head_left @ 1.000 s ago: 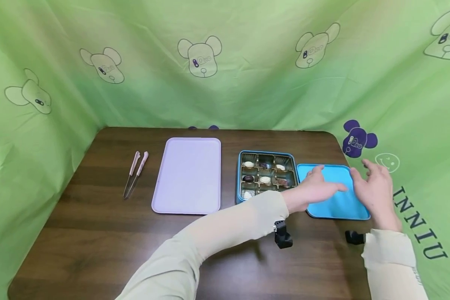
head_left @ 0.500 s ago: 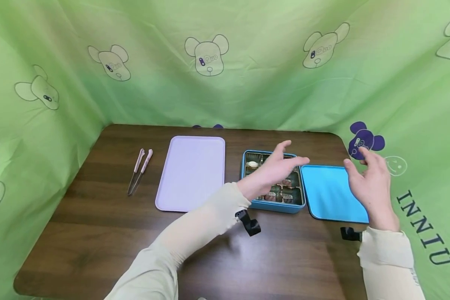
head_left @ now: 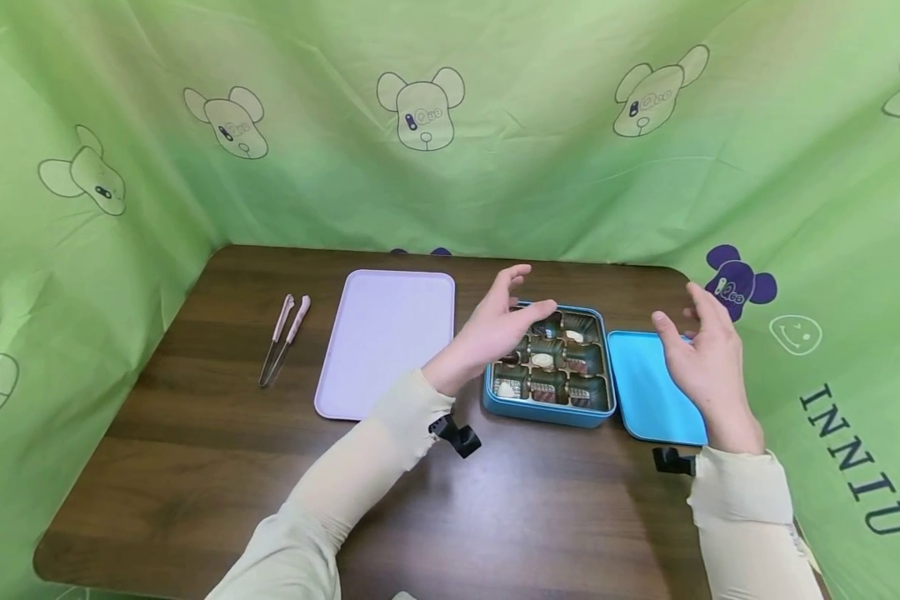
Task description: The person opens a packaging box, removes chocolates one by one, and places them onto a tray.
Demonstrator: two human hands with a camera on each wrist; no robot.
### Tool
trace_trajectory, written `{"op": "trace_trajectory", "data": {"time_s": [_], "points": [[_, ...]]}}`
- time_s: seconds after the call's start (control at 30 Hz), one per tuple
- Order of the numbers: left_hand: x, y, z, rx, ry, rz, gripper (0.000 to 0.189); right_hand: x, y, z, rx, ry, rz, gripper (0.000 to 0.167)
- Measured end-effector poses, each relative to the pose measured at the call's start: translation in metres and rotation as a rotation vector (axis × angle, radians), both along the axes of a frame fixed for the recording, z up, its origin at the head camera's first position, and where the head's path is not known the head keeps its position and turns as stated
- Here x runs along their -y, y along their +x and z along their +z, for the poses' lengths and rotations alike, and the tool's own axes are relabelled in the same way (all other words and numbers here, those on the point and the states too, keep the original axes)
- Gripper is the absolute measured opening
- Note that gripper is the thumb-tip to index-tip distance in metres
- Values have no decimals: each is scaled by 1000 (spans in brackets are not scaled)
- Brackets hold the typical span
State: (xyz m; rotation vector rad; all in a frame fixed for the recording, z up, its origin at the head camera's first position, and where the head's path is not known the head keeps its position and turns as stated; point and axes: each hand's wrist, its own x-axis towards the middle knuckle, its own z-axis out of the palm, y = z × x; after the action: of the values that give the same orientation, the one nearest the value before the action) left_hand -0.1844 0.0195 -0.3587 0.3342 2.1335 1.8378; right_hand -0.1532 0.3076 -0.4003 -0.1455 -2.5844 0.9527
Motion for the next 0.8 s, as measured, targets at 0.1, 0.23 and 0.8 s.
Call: {"op": "trace_trajectory", "data": {"time_s": [0.1,0.23,0.8], "points": [[13,0,-6,-62,-44,25,66,6,-2,-4,13,-8,11,64],[33,2,-18,-117,-71,70,68,12,-5,-10,24,-26,40,63],[112,0,-67,-136,-176,353,71,26,-18,-45,225,-37,128,66]]}}
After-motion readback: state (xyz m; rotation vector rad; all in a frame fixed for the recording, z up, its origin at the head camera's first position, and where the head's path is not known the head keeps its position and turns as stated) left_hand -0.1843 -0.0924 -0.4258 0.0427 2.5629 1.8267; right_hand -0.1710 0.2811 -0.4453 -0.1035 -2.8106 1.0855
